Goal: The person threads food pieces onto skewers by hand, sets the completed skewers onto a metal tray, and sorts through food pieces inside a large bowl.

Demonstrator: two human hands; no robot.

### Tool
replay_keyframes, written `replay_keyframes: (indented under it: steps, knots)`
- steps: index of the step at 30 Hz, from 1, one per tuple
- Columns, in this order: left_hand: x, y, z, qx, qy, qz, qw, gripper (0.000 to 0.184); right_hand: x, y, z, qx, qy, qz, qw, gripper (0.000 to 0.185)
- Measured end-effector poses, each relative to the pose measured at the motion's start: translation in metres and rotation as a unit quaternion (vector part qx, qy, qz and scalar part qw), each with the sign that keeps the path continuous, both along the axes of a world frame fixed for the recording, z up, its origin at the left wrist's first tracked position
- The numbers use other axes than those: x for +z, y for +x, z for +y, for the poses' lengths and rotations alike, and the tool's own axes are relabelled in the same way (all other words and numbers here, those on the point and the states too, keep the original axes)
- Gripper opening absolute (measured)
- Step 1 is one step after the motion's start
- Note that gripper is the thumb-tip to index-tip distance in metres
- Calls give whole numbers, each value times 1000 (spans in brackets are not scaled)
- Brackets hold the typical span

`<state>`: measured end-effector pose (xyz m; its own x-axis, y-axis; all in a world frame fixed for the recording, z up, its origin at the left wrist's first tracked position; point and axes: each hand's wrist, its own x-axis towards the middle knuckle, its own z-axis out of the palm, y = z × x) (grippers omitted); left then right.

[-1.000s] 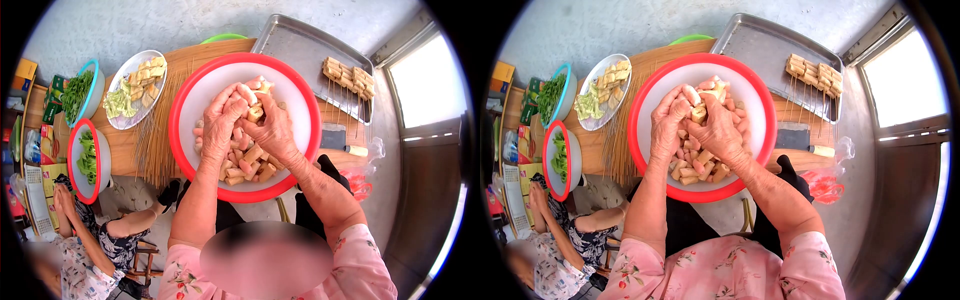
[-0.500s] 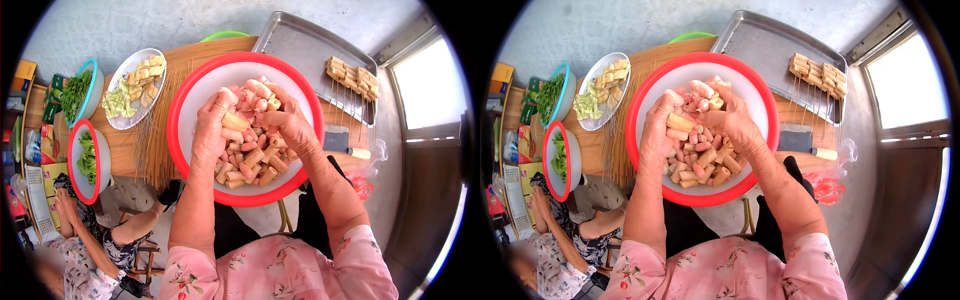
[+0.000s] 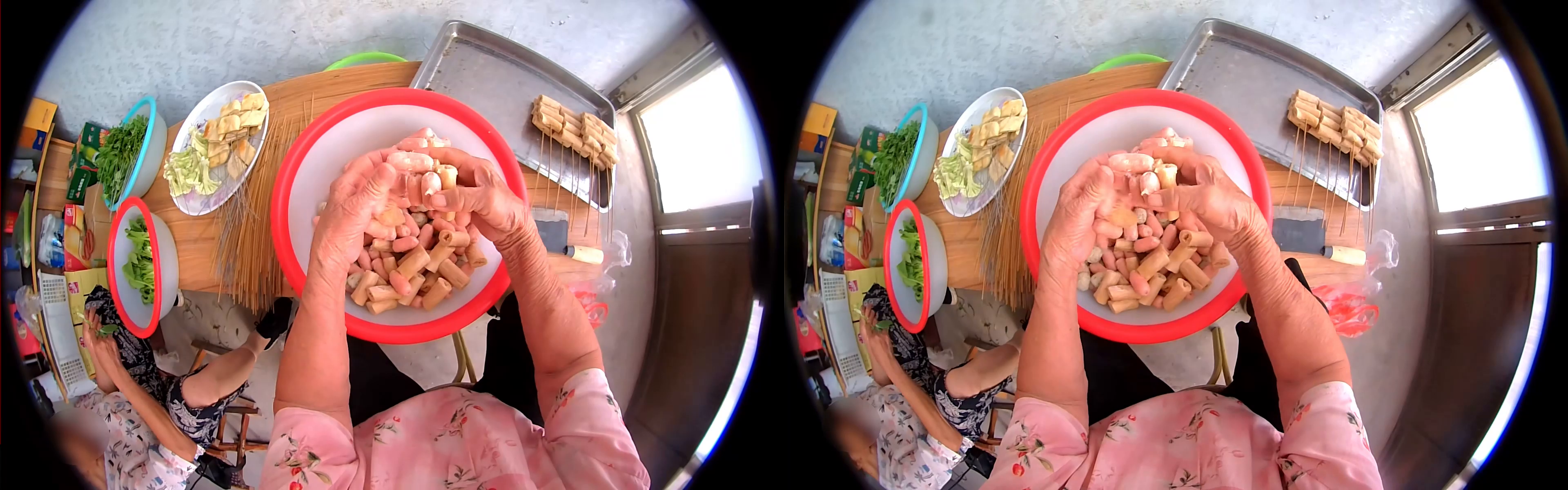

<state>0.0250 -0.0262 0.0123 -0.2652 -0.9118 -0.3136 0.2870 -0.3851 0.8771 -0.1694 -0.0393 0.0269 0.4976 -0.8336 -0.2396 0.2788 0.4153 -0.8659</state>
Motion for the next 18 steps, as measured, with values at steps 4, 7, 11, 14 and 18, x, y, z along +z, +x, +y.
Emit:
replay_keyframes:
  steps: [4,7,11,14,18]
  knots:
    - [-2,-13,-1,28,-169,-13,985,38,-7,-1,1,22,-48,56,997,63]
    - [-4,-12,-2,0,-198,-51,979,38,-10,-2,1,42,-28,54,997,59]
    - [-12,-15,0,70,-94,-36,992,34,-5,0,3,60,-49,99,992,58]
    - [-21,-15,-1,115,-82,-11,990,38,-10,9,10,48,-147,166,974,60]
    - [-4,-24,4,143,-111,-102,978,46,-8,8,6,-14,-59,41,997,60]
